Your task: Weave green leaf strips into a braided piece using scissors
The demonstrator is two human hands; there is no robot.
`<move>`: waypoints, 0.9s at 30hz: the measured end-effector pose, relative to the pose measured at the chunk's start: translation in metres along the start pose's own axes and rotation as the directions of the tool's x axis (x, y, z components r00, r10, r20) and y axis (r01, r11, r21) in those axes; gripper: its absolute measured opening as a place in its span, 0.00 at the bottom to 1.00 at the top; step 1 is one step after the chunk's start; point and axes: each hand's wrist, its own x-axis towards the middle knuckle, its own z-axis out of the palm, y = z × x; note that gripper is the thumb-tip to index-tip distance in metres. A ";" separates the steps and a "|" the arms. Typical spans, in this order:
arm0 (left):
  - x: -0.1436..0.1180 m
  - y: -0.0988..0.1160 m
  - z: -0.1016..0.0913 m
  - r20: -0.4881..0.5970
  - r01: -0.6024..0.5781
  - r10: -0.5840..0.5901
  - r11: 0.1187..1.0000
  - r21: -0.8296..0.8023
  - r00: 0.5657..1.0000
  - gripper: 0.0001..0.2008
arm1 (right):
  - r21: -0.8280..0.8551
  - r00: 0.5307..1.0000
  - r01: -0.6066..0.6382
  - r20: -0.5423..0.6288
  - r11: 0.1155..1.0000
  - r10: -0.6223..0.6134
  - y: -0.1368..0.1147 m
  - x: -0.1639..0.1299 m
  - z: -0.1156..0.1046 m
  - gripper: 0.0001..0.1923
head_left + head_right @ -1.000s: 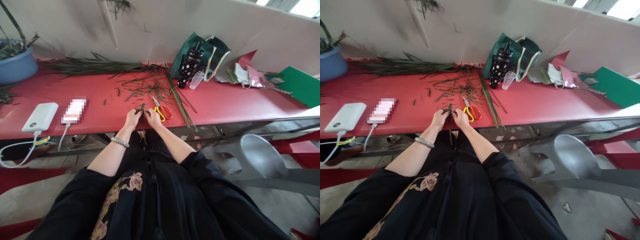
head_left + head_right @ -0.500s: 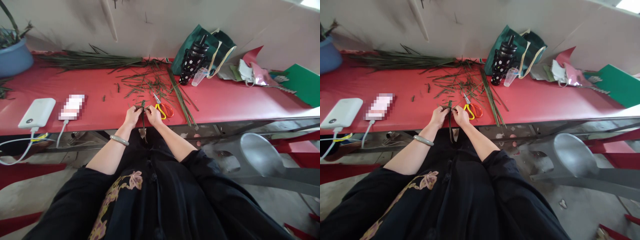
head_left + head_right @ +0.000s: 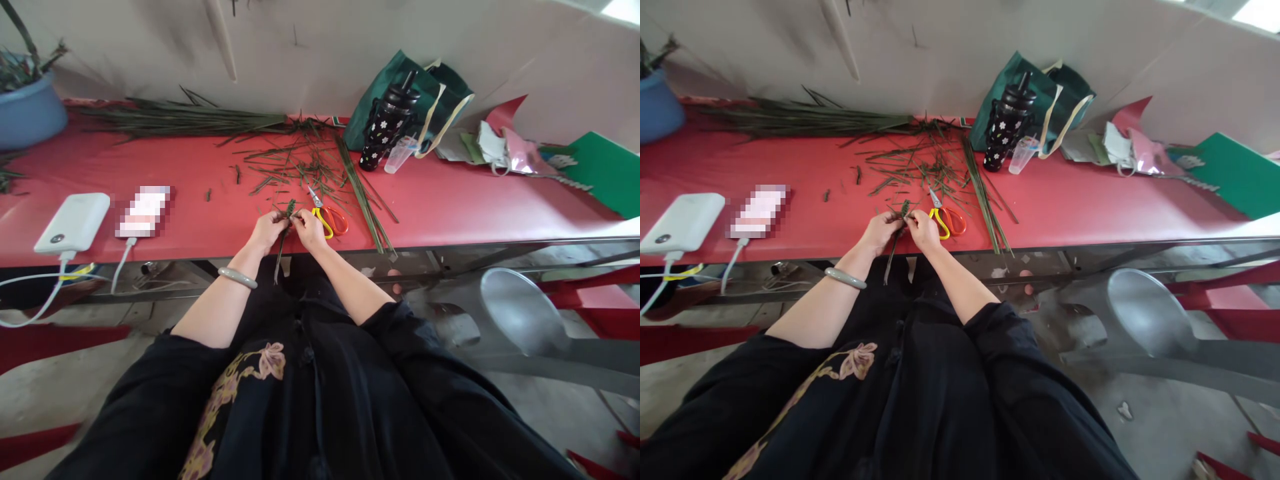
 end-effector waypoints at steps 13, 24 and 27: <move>-0.003 0.004 0.005 -0.007 -0.022 0.024 0.974 0.223 1.000 0.04 | -0.024 0.997 -0.056 -0.052 0.998 0.055 -0.003 0.002 -0.003 0.08; 0.000 0.003 0.001 0.036 -0.030 0.020 0.953 0.302 0.999 0.04 | -0.016 0.996 -0.077 -0.038 0.997 0.076 -0.001 0.005 -0.002 0.09; 0.000 0.001 0.000 0.061 -0.063 0.046 0.951 0.304 0.997 0.06 | 0.025 0.998 -0.056 -0.019 0.998 0.056 0.000 0.006 -0.003 0.09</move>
